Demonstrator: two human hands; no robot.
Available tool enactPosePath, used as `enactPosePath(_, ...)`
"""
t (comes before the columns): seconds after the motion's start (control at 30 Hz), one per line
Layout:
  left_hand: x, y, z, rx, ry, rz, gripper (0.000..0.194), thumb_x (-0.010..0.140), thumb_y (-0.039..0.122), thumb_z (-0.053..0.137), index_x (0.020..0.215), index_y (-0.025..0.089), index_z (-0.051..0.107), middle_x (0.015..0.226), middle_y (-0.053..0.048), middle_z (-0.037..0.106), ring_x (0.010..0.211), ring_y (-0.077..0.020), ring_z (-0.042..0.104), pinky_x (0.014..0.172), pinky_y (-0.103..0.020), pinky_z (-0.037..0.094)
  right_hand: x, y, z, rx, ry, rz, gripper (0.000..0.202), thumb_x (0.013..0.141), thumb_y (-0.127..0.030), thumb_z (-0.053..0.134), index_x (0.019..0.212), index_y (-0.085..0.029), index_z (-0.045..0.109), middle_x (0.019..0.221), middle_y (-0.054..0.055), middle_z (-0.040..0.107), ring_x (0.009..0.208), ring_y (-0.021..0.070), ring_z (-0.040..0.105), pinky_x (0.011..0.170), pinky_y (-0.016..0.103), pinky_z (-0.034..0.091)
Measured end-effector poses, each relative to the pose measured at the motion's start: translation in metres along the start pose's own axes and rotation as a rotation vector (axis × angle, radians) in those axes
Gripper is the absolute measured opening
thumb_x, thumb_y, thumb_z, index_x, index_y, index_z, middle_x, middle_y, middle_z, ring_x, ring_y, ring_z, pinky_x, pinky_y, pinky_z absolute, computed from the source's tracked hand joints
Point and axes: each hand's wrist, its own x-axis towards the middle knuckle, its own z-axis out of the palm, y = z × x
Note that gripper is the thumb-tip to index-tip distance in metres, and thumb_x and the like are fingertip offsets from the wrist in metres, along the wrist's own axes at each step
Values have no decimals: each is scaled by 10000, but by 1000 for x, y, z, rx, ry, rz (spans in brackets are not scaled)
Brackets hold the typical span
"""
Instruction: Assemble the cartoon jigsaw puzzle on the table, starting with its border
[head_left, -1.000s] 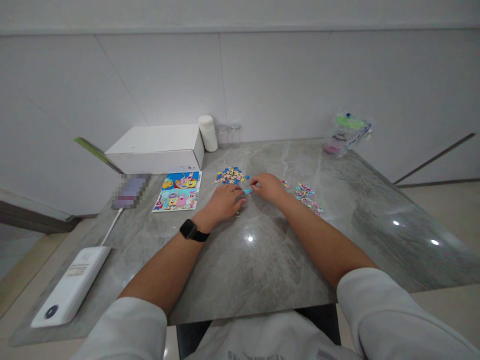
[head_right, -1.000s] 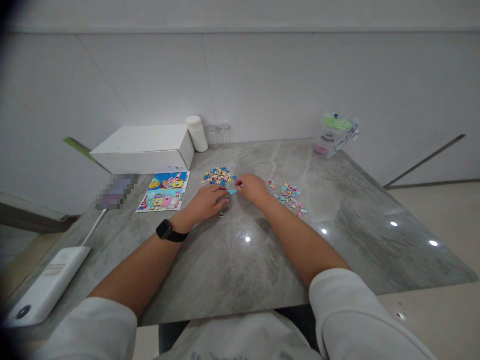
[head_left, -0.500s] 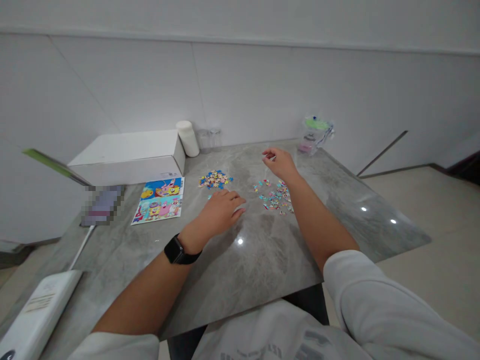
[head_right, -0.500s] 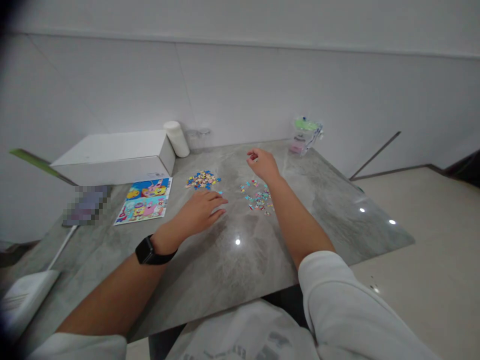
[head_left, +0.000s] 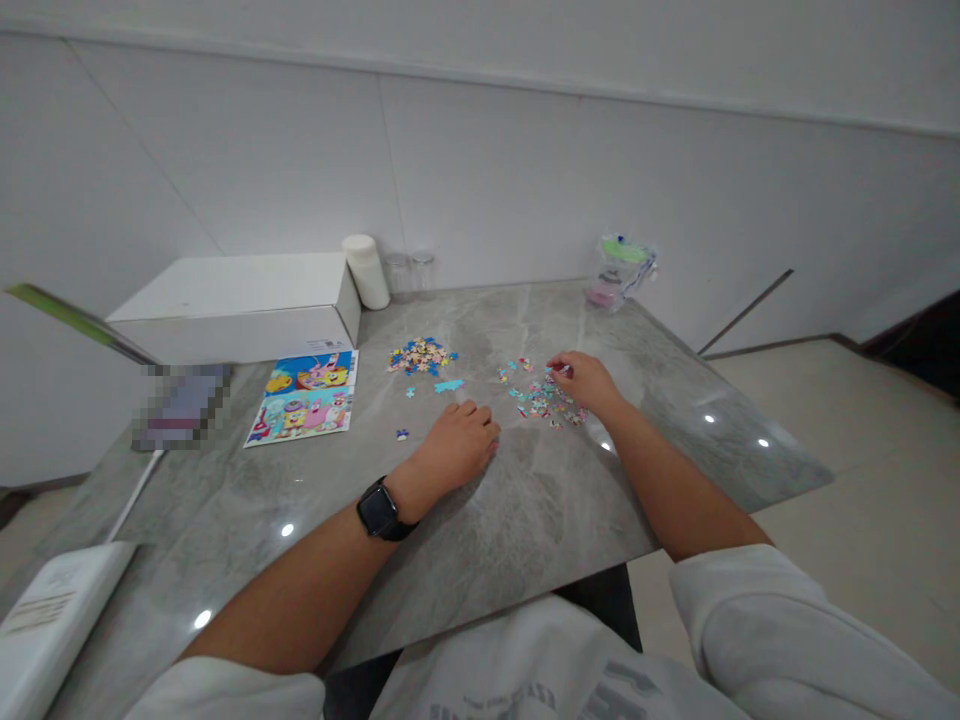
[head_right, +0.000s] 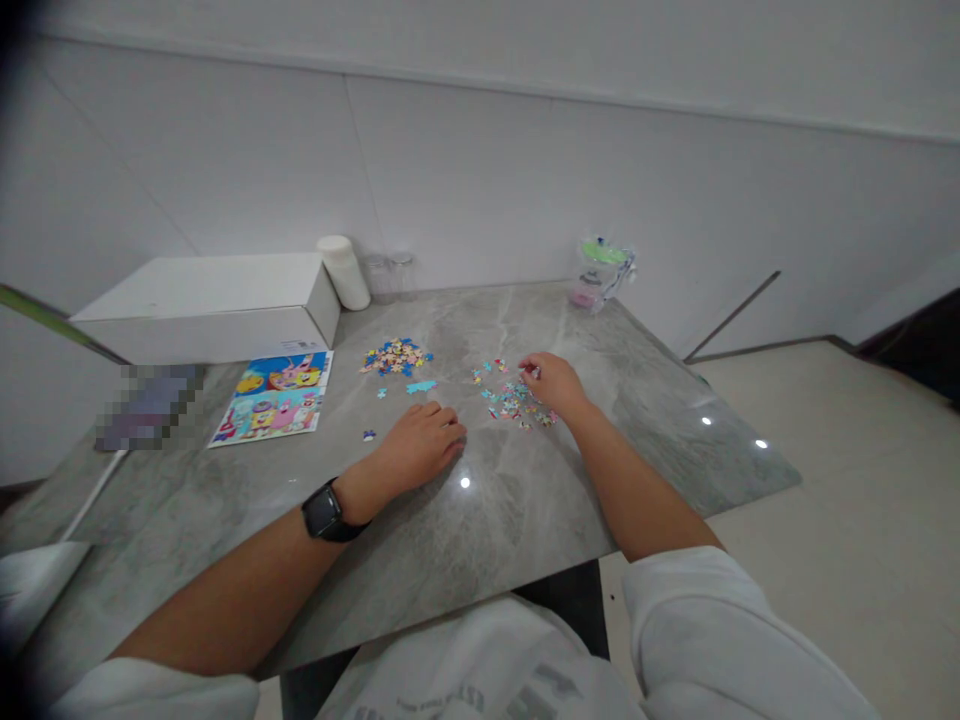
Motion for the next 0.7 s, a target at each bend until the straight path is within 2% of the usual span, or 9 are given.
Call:
enactPosePath(0.13, 1, 2, 9, -31, 31, 2, 200, 1045, 294, 588, 1075, 208, 765, 1122, -129, 699, 1092, -306, 600, 891, -452, 472, -11, -26, 13, -34, -51, -136, 183, 979, -268, 671, 1077, -207, 812, 1138, 99, 767, 1054, 215, 690, 972, 325, 496)
enactPosePath(0.3, 2, 3, 15, -44, 10, -3, 210, 1047, 310, 590, 1089, 212, 770, 1118, -125, 698, 1097, -304, 601, 903, -451, 475, -15, -47, 23, -129, -124, -152, 199, 974, -325, 711, 1094, -225, 833, 1186, 121, 753, 1132, 253, 686, 1030, 359, 478)
enactPosePath(0.5, 2, 0, 16, -47, 38, -5, 220, 1051, 326, 586, 1120, 211, 760, 1242, -123, 677, 1137, -295, 595, 932, -444, 485, -13, -47, 29, -120, -194, -132, 193, 941, -259, 716, 1095, -223, 826, 1185, 111, 756, 1112, 235, 696, 1019, 330, 478)
enactPosePath(0.7, 0, 0, 13, -48, 88, -8, 227, 1055, 327, 576, 1133, 212, 755, 1272, -114, 678, 1138, -292, 601, 944, -451, 496, -6, -43, 27, -33, -220, -102, 158, 846, -151, 735, 991, -195, 779, 1055, 74, 775, 965, 205, 693, 866, 286, 486)
